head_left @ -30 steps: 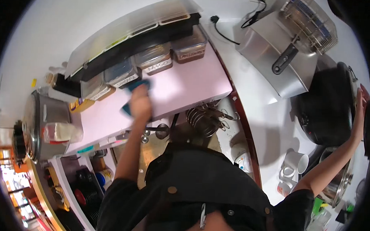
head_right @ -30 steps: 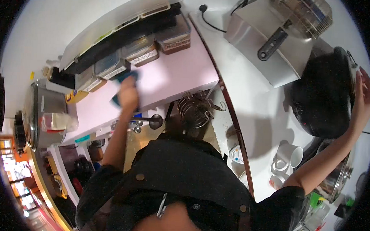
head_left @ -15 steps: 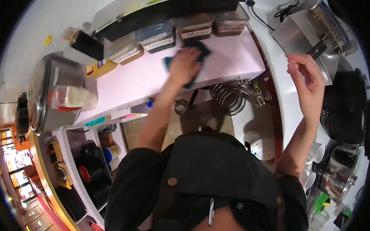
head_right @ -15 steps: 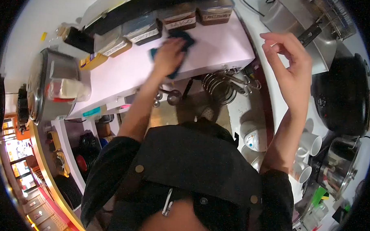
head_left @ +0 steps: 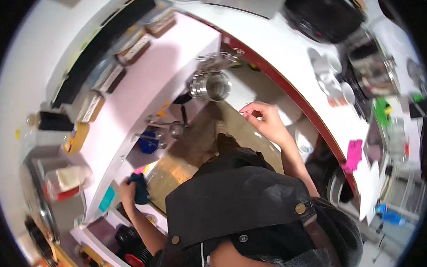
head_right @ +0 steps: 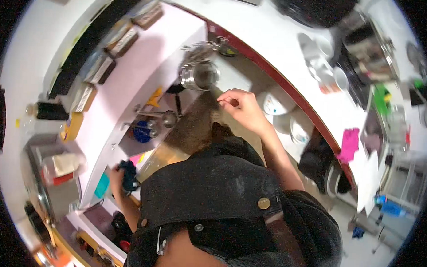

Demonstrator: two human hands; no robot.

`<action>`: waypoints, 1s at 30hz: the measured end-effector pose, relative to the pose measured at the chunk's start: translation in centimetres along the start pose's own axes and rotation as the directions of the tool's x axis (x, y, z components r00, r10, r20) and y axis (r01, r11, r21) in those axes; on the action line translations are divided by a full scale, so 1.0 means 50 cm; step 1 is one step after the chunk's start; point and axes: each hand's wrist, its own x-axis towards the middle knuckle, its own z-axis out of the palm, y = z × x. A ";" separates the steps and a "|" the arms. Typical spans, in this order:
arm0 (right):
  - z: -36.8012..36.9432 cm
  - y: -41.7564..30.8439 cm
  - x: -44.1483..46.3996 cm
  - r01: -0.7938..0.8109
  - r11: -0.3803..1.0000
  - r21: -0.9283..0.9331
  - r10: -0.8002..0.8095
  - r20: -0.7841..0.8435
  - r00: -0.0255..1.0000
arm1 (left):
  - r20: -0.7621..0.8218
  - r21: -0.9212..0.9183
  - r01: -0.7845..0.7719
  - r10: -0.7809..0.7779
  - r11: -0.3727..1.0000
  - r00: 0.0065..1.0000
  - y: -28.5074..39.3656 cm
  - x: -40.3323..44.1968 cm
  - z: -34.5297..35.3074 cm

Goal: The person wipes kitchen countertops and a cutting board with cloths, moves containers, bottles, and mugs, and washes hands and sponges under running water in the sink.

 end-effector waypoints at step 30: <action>-0.666 0.285 -0.231 -0.314 0.900 -0.304 -0.210 -0.931 0.300 | 0.003 0.303 -0.929 0.974 0.214 0.225 1.339 0.032 0.759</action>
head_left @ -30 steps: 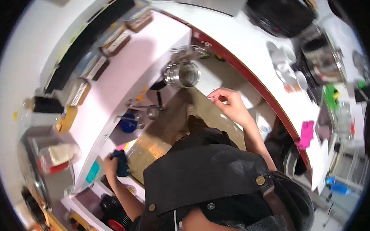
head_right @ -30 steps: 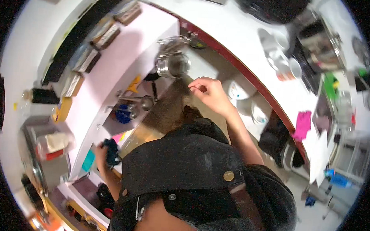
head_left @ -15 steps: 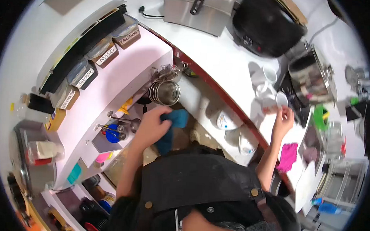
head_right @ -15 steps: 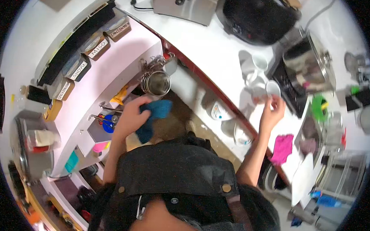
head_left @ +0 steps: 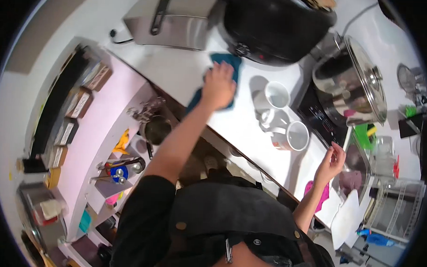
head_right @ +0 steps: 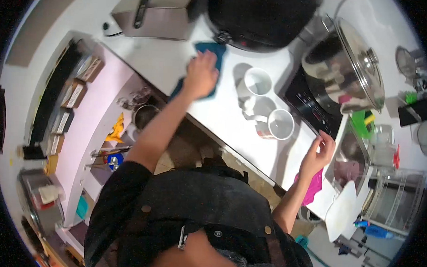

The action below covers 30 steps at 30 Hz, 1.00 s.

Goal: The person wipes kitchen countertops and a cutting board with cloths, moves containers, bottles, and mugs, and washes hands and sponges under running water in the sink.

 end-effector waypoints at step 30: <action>-0.078 0.009 -0.177 0.037 0.982 -0.183 -0.029 0.045 0.999 | 0.233 -0.521 0.174 -0.056 0.836 0.971 0.058 -0.375 -0.196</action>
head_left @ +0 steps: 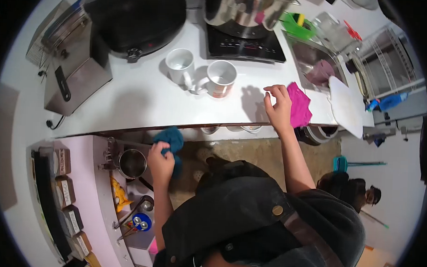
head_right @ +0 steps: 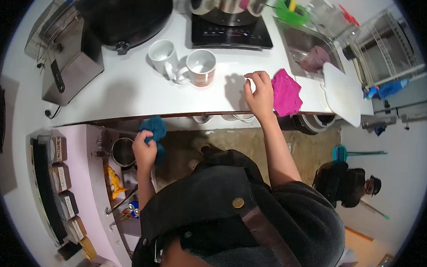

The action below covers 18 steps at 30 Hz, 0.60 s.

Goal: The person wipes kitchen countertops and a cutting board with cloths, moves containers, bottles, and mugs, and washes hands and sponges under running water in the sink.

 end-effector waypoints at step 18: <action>-0.510 0.892 0.260 -0.408 0.871 -0.275 0.323 -0.305 0.896 | -0.650 0.199 -0.087 0.198 0.976 0.733 0.395 0.192 -0.008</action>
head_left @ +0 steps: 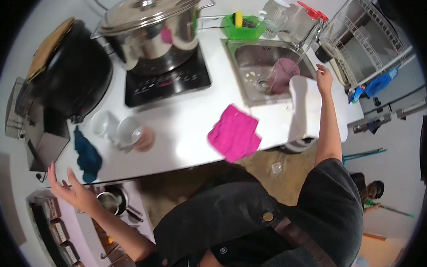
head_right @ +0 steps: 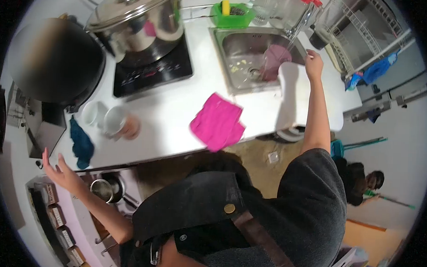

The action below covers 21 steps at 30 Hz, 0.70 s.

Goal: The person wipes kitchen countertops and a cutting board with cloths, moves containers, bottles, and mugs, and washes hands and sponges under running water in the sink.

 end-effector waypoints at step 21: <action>0.277 0.199 0.253 0.090 0.996 0.021 -0.068 0.831 0.553 | 0.887 -0.448 0.270 0.385 0.852 0.256 0.745 -0.541 0.926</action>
